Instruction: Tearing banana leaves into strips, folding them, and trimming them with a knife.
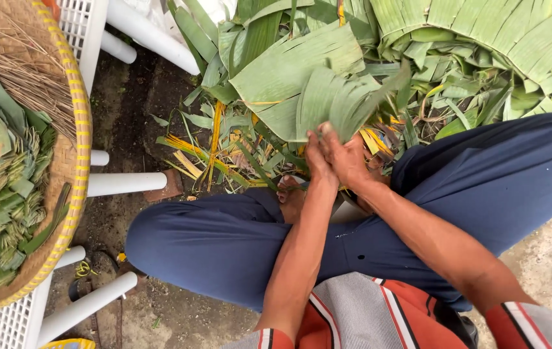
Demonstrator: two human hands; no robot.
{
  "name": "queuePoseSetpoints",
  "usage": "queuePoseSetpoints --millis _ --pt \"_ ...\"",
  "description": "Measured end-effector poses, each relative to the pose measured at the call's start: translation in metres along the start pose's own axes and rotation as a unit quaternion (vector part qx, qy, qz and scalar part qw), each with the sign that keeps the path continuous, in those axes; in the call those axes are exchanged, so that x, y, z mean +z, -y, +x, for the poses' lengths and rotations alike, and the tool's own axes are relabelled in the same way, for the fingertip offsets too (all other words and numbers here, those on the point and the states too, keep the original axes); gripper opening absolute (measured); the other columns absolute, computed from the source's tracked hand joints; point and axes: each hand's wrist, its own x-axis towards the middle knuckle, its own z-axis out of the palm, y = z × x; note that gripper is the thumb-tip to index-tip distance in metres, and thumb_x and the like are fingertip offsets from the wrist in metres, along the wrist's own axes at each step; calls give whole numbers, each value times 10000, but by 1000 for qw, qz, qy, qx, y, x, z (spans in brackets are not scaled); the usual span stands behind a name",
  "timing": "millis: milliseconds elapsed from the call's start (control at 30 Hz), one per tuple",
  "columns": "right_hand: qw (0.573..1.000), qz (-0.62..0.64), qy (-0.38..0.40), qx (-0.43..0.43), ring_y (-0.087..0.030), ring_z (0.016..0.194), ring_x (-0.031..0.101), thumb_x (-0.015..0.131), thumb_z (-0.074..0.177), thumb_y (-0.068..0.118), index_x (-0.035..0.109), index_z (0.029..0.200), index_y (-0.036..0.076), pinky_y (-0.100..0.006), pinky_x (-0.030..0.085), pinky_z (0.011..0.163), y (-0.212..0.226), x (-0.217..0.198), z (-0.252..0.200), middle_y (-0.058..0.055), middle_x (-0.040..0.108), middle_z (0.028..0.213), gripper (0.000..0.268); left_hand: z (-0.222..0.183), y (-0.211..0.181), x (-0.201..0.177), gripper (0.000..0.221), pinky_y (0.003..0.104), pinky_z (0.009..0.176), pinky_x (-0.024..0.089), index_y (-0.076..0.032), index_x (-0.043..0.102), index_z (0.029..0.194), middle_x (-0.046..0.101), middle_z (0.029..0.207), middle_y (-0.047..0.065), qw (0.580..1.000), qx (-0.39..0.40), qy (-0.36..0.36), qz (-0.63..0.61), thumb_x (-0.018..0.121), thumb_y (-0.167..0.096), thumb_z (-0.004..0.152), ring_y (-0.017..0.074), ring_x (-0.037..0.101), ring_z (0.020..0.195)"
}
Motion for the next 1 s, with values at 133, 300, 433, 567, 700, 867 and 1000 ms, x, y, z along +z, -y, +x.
queuePoseSetpoints --millis 133,300,433,567,700,867,1000 --pt "992 53 -79 81 -87 426 467 693 981 391 659 1009 168 -240 401 356 20 -25 37 50 539 571 228 27 13 -41 552 537 1109 424 -204 527 1382 506 1458 74 1000 -9 14 -1 695 -563 999 327 502 1304" --pt "985 31 -53 159 4 483 408 711 976 450 664 1002 147 -165 349 382 31 -66 66 134 481 644 308 0 -16 -2 421 415 1016 488 -250 526 1283 509 1403 -10 999 29 28 3 618 -563 1017 200 504 1247" --pt "982 -89 -45 162 -22 425 385 812 887 404 745 860 99 -219 347 338 50 -38 39 74 495 553 313 -12 -19 18 515 390 1005 514 -259 524 1370 493 1411 2 999 6 45 12 627 -600 999 191 484 1186" --pt "986 -74 4 152 -50 369 420 863 756 111 709 782 84 -215 322 300 31 -26 32 9 539 530 159 0 -25 5 412 313 894 446 -238 599 1261 615 1244 46 997 -18 70 -4 683 -527 979 143 567 997" --pt "992 -49 52 101 -48 374 441 824 781 -3 624 840 9 -205 328 310 72 -27 15 -65 571 571 209 11 -60 0 411 395 844 478 -100 625 1232 658 1155 220 982 -130 123 -54 713 -418 987 272 593 966" --pt "992 -76 21 98 -28 350 402 802 876 123 702 835 46 -196 338 310 46 -54 52 -43 616 565 133 -5 -67 17 312 427 904 521 -83 639 1171 676 1154 202 985 -88 147 -12 742 -304 976 323 640 1022" --pt "992 -67 -82 63 11 351 418 731 985 225 737 1000 52 -210 407 338 34 -68 75 -19 708 716 174 9 -57 0 285 397 973 499 -128 628 1205 671 1230 113 989 -23 141 33 709 -315 1004 260 628 1101"
